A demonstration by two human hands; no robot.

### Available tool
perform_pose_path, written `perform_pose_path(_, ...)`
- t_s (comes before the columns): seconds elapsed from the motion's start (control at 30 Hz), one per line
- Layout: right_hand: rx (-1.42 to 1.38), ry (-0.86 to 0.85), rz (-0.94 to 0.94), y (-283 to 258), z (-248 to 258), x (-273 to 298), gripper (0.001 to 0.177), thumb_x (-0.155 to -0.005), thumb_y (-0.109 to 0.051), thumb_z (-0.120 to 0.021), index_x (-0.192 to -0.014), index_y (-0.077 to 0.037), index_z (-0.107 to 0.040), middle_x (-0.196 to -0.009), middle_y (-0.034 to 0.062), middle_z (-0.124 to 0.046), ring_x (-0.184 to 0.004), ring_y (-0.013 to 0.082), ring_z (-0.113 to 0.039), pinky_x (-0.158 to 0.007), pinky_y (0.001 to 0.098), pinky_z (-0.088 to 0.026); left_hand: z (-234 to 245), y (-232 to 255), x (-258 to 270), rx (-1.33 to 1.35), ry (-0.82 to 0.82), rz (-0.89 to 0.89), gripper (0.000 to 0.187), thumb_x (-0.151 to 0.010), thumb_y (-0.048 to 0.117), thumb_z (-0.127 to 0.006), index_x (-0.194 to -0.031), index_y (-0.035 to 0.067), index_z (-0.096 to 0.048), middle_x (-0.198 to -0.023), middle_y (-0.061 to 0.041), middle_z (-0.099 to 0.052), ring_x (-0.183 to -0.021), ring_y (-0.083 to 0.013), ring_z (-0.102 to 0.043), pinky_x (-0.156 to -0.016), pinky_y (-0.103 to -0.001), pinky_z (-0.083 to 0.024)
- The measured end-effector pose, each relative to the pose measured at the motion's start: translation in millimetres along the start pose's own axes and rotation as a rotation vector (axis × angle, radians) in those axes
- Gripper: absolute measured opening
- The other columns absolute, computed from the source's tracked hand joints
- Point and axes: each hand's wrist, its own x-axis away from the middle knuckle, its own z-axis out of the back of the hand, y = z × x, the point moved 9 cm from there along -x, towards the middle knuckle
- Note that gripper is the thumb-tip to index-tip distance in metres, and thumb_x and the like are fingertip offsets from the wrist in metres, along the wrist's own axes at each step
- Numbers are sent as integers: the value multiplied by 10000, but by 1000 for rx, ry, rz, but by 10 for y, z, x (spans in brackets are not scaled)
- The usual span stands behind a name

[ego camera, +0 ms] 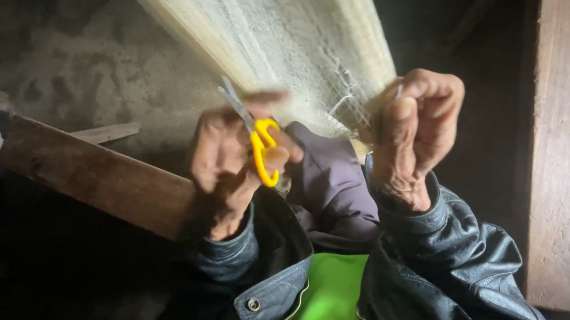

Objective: Repairing a fine-mesh fishing net using a threading tool and scissors to weave and trim the line.

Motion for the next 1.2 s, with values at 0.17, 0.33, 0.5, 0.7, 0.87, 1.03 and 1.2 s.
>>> perform_pose_path(0.17,16,18,29,-61,67,-31,215,-1117,-272,-554,-1063,-113,-420,-651,-4,-395,-461,84,-342,-441,271,-298,-35,64,-124,-384,80,-275,376,-993,154,-726,-1285,16,-534,-1301,-226,-677,-949,-257,-760,-863,-366,-620)
perform_pose_path(0.33,-12,20,30,-33,89,-15,205,-1119,-259,-553,-1087,-108,-419,-643,9,-383,-447,90,-334,-435,266,-307,99,-192,2,211,-109,-132,370,-1000,-47,-638,-1350,-63,-519,-1367,-347,-539,-1127,-456,-672,-607,-342,-586)
perform_pose_path(0.5,117,-67,139,-148,11,-67,335,-1097,-231,-552,-835,-23,-554,-581,24,-555,-480,94,-562,-512,216,-494,-136,270,4,-195,20,-318,454,-890,-63,-719,-1290,-53,-505,-1187,-352,-666,-811,-372,-775,-794,-494,-671)
perform_pose_path(0.7,92,-83,123,-93,75,-44,329,-1080,-182,-577,-792,-23,-587,-585,46,-618,-470,105,-576,-479,220,-481,-114,111,-47,245,-48,-235,540,-909,-149,-711,-1392,57,-591,-1352,-379,-547,-1056,-440,-692,-847,-411,-675)
perform_pose_path(0.87,42,-90,40,-136,-14,-52,366,-1068,-197,-593,-746,-31,-544,-577,43,-551,-470,99,-530,-479,213,-468,-298,222,-233,-40,-10,-382,396,-939,-118,-673,-1286,-17,-510,-1129,-326,-624,-845,-312,-703,-772,-415,-667)
perform_pose_path(1.03,40,-108,61,-117,15,-58,389,-1063,-195,-585,-720,-17,-544,-551,52,-557,-448,79,-506,-454,211,-454,-522,276,-270,-147,1,-424,347,-934,-93,-687,-1218,-71,-489,-997,-310,-665,-726,-266,-708,-719,-442,-659)
perform_pose_path(1.2,-5,-39,-37,-27,62,12,315,-1079,-290,-588,-907,-66,-448,-596,57,-435,-438,119,-375,-439,284,-335,-561,129,-185,-168,-137,-172,310,-1062,-14,-593,-1290,147,-457,-1098,-215,-627,-803,-271,-694,-766,-308,-611)
